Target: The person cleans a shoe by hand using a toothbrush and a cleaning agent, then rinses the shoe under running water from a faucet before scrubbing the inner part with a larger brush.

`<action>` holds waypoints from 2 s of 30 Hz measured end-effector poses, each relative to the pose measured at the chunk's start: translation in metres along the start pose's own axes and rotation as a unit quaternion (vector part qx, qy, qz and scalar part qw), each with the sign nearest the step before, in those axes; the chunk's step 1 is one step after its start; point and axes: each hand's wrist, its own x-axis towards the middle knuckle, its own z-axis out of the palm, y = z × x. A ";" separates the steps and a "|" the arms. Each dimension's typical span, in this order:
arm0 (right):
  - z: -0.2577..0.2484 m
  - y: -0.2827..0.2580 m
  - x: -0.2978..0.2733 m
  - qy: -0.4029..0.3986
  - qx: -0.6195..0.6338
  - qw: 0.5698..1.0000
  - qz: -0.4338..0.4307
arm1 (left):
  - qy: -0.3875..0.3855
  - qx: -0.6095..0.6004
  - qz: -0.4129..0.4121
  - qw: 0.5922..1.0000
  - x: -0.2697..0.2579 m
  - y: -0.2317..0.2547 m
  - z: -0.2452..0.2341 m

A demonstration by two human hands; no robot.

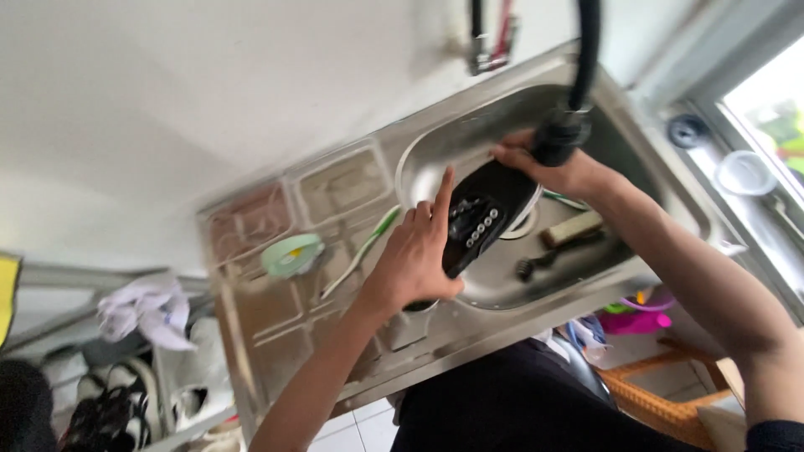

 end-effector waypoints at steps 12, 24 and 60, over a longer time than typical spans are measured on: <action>-0.066 -0.022 0.038 0.127 0.065 0.978 -0.152 | 0.163 -0.374 -0.037 0.912 0.124 0.041 0.057; -0.011 -0.010 0.044 0.287 0.084 0.909 -0.290 | 0.155 -0.549 -0.057 0.819 0.150 0.022 0.123; -0.014 0.112 -0.018 0.130 -0.481 0.867 0.012 | 0.051 -0.364 -0.102 0.924 0.140 0.029 0.107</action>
